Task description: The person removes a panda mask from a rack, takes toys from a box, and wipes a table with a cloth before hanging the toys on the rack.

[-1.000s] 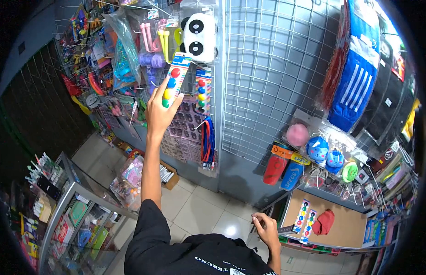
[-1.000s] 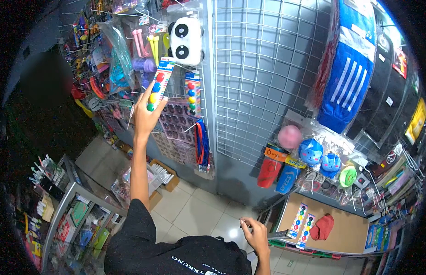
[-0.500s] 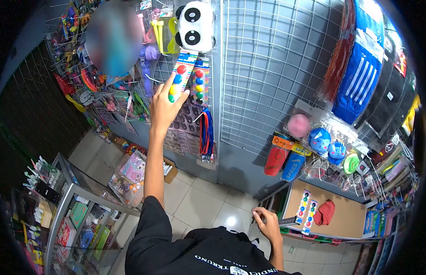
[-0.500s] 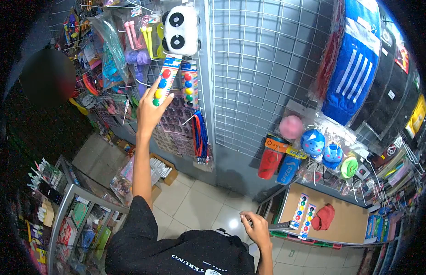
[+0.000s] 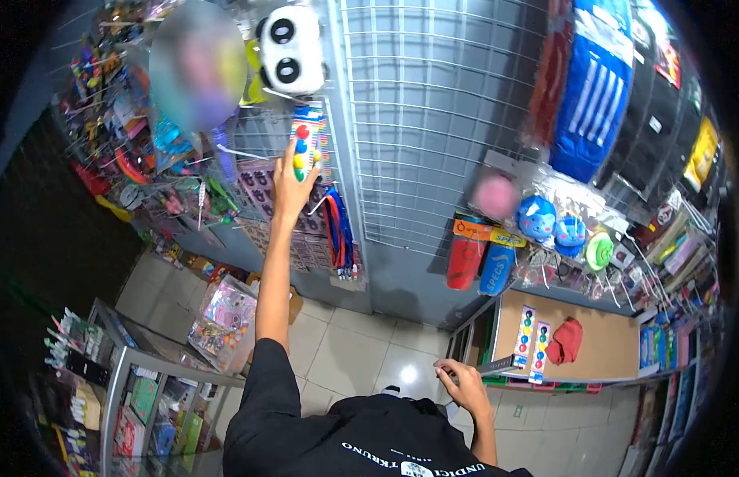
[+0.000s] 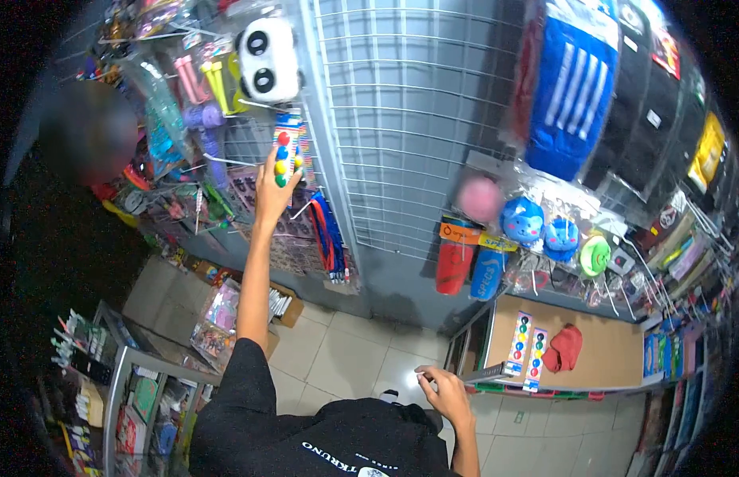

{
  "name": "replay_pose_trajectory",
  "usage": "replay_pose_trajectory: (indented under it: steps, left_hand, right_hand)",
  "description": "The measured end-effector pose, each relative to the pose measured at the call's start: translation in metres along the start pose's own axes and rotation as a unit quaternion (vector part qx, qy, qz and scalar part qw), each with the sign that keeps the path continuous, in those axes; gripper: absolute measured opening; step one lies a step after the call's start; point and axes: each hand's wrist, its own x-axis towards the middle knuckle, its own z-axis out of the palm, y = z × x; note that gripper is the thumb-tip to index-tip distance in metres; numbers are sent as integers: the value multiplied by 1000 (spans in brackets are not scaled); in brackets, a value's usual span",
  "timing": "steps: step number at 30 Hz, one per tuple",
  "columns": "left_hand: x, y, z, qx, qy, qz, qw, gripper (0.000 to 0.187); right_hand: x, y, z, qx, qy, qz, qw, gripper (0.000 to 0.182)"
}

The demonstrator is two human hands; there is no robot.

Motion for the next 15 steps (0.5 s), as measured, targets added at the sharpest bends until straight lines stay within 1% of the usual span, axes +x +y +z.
replay_pose_trajectory:
  steps: [1,2,4,5,6,7,8,9,10,12,14,15]
  left_hand:
    - [-1,-1,5,-22,12,45,999,78]
    - [-3,-1,10,-33,-2,30,999,82]
    - [-1,-15,29,-35,14,89,995,85]
    - [-3,-6,26,-42,-21,39,998,88]
    - [0,-2,28,-29,-19,53,998,92]
    - [-4,3,28,-39,-35,35,998,94]
    - [0,-25,43,-57,-50,29,997,94]
    - [-3,-25,47,-60,-22,25,998,94]
    - [-5,-15,44,-17,3,84,996,95]
    - [-16,-5,44,31,58,85,994,96]
    - [-37,22,34,148,95,63,982,94]
    - [-47,30,33,136,116,88,980,92]
  right_hand:
    - [-2,3,-1,0,4,6,1000,19]
    - [-5,6,-2,1,8,14,1000,19]
    - [-8,13,-7,-16,5,20,1000,21]
    - [-11,14,-10,-27,5,31,999,22]
    - [-15,22,-10,-37,21,8,999,23]
    - [-18,29,-12,-48,39,-24,998,25]
    - [-19,33,-17,-31,27,-14,999,25]
    - [-22,38,-21,-40,20,-18,999,26]
    - [-25,44,-25,-35,8,4,999,26]
    - [-32,42,-45,-9,17,42,999,24]
    - [-41,59,-56,-24,70,61,995,23]
    - [-45,69,-66,-28,108,77,991,22]
